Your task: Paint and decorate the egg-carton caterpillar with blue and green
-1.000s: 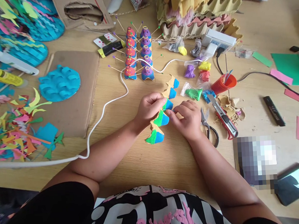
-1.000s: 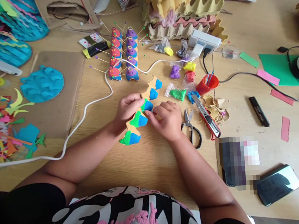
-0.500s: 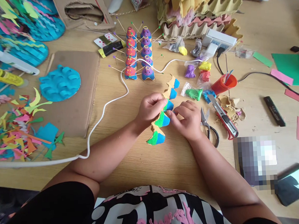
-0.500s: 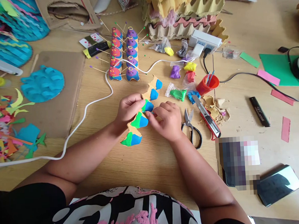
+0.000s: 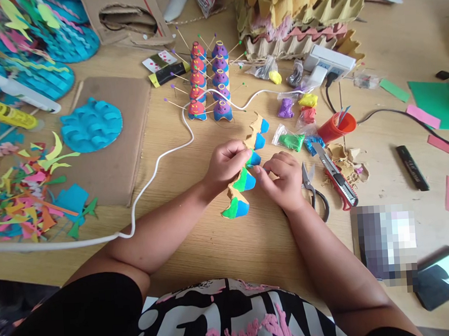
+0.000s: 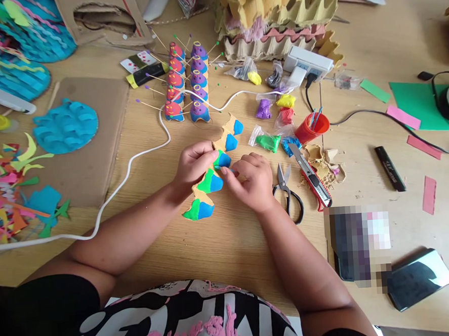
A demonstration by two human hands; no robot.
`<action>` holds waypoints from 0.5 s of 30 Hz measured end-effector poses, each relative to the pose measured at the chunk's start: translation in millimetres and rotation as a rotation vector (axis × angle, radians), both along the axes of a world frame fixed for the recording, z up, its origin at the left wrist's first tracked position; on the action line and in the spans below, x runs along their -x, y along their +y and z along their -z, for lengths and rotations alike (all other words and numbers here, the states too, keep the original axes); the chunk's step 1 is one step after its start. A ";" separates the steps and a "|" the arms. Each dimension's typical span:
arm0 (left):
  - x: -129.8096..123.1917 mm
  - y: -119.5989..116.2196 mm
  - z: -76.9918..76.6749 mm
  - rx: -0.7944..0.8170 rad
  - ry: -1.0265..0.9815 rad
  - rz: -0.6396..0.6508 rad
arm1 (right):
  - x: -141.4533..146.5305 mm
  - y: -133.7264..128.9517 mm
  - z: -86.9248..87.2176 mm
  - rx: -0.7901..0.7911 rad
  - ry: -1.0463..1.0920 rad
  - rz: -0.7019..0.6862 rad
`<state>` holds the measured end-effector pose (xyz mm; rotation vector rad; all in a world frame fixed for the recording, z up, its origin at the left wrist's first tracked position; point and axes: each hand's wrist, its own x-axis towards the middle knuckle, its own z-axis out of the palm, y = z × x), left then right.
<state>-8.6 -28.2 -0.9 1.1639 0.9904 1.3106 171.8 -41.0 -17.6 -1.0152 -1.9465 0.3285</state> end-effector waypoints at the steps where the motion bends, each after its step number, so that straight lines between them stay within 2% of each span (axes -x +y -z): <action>1: 0.1 0.0 -0.2 0.002 -0.004 0.005 | 0.0 0.1 0.2 0.014 -0.011 0.006; 7: 0.6 0.4 0.1 0.008 -0.009 0.018 | 0.9 0.2 1.2 0.049 -0.035 0.033; 15: 0.2 -0.4 -0.2 0.000 -0.002 0.011 | 0.3 -0.2 1.8 0.047 -0.012 -0.008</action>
